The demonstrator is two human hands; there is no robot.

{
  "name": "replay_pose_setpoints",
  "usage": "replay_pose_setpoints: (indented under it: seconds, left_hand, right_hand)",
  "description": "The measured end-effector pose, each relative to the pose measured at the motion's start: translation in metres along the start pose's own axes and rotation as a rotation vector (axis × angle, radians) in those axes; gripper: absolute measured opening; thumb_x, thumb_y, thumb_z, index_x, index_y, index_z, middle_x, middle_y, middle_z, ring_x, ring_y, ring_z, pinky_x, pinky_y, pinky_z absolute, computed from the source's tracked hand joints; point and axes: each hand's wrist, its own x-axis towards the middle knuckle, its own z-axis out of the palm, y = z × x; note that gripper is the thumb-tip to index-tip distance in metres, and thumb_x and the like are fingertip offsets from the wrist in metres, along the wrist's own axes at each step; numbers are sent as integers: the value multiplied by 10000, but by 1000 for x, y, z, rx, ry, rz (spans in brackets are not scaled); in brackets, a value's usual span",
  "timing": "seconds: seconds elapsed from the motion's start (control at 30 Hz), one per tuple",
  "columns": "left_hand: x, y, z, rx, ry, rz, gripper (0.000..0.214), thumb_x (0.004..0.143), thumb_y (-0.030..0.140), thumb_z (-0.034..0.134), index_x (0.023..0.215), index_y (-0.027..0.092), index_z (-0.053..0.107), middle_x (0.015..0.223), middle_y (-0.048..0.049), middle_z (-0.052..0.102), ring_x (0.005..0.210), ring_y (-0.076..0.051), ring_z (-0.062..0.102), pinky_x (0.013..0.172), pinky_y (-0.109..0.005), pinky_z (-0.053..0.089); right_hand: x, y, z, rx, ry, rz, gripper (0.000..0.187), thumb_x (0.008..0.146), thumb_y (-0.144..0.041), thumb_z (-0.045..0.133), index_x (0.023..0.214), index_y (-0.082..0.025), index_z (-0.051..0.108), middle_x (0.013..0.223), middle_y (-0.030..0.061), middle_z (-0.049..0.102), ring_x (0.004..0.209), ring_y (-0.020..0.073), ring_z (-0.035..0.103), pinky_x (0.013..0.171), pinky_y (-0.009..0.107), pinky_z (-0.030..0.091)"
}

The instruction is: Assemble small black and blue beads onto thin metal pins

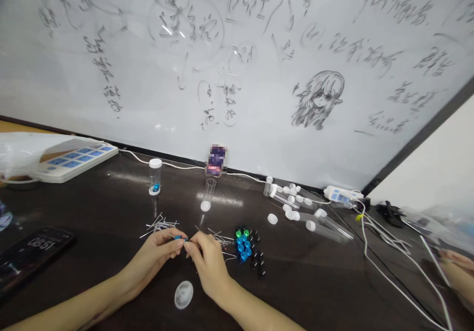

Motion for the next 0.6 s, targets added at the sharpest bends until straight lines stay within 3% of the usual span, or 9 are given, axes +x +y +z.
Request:
replay_pose_setpoints:
  seconds: [0.07, 0.2, 0.27, 0.4, 0.53, 0.6]
  left_hand:
    - [0, 0, 0, -3, 11, 2, 122, 723, 221, 714, 823, 154, 691, 725, -10, 581, 638, -106, 440, 644, -228, 380]
    - [0, 0, 1, 5, 12, 10, 119, 723, 228, 714, 816, 158, 693, 724, -6, 580, 633, -104, 434, 634, -226, 375]
    - [0, 1, 2, 8, 10, 9, 118, 722, 234, 716, 811, 159, 694, 702, -1, 576, 624, -100, 435, 627, -221, 373]
    - [1, 1, 2, 0, -5, -4, 123, 712, 236, 724, 804, 161, 695, 662, 3, 571, 612, -101, 442, 618, -218, 373]
    - [0, 2, 2, 2, 34, 8, 141, 701, 242, 729, 814, 163, 698, 729, -14, 591, 635, -112, 451, 643, -233, 385]
    - [0, 3, 3, 8, 33, 15, 146, 700, 243, 730, 815, 160, 699, 739, -18, 590, 636, -114, 450, 645, -238, 386]
  right_hand:
    - [-1, -1, 1, 3, 45, -16, 92, 861, -177, 579, 782, -191, 534, 740, -15, 567, 700, 144, 520, 666, 239, 375]
    - [-1, -1, 1, 6, 78, -40, 119, 810, -120, 623, 812, -192, 529, 787, -8, 569, 738, 152, 520, 695, 245, 377]
    - [0, 0, 0, 12, 54, -10, 116, 854, -178, 589, 755, -188, 529, 722, -16, 567, 698, 144, 523, 669, 240, 373]
    - [1, 2, 0, 54, -37, 22, 312, 954, -251, 422, 665, -181, 516, 592, -36, 536, 579, 115, 511, 621, 230, 368]
    - [0, 1, 1, 59, 42, 2, 104, 863, -199, 571, 768, -189, 531, 695, -26, 545, 650, 130, 515, 631, 231, 384]
    - [-1, 0, 2, 64, 87, -26, 95, 813, -142, 612, 829, -193, 534, 763, -15, 550, 703, 141, 519, 660, 239, 394]
